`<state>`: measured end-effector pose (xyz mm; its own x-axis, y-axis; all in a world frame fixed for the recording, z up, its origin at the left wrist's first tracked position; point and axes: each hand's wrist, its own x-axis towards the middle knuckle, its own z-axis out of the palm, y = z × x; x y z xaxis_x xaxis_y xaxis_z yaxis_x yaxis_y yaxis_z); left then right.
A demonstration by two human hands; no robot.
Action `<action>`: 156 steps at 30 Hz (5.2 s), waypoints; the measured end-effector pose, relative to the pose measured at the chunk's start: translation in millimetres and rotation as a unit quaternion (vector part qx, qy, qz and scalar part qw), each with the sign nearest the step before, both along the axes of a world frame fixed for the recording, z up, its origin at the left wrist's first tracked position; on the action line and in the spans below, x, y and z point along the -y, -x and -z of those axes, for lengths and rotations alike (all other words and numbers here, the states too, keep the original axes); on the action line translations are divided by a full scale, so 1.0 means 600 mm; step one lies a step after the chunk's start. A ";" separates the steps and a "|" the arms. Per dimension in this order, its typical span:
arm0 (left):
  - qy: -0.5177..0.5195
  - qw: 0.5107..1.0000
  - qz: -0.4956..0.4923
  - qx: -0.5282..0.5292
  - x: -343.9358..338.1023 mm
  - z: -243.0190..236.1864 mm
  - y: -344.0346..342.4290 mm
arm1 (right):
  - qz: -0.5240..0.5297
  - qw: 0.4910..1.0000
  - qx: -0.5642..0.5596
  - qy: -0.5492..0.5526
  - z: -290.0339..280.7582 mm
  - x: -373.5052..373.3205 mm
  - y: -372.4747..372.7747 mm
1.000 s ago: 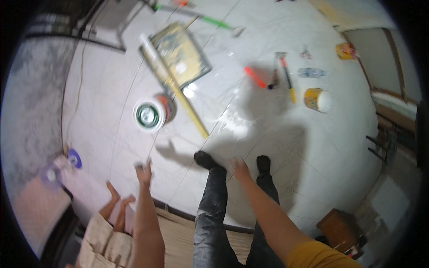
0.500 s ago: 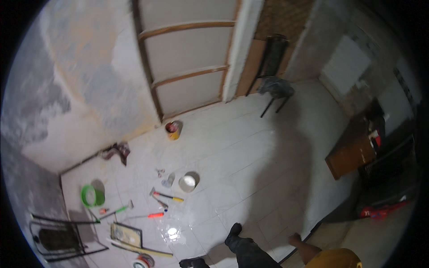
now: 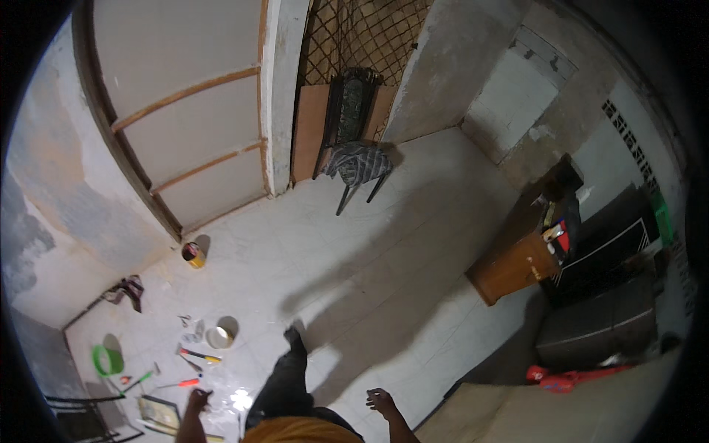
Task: The person opens a paint bucket and pours white paint into a smaller container. They then use a wooden stick to stir the paint thoroughly. Finally, they close the paint bucket and place the lid on it.
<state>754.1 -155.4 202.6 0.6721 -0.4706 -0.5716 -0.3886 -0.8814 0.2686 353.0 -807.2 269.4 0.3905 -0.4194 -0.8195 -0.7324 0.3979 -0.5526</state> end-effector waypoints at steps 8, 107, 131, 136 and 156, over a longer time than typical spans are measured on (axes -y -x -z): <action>0.018 0.987 -0.158 0.029 0.557 0.035 -0.400 | 0.393 0.910 -0.133 0.024 -0.007 0.283 0.147; 0.296 -0.057 -0.943 -0.139 0.812 -0.271 0.842 | -0.909 0.227 0.187 0.296 0.056 -0.555 -0.970; 0.311 -0.003 -0.950 -0.015 0.109 -0.231 1.253 | -0.904 0.365 0.093 0.204 -0.055 -1.126 -0.556; 0.352 0.111 -0.876 -0.309 0.250 -0.160 1.335 | -0.840 0.510 0.065 0.174 -0.117 -1.136 -0.546; 0.326 0.181 -0.927 -0.028 -0.243 -0.263 1.177 | -0.726 0.642 -0.185 0.162 -0.088 -0.783 -0.537</action>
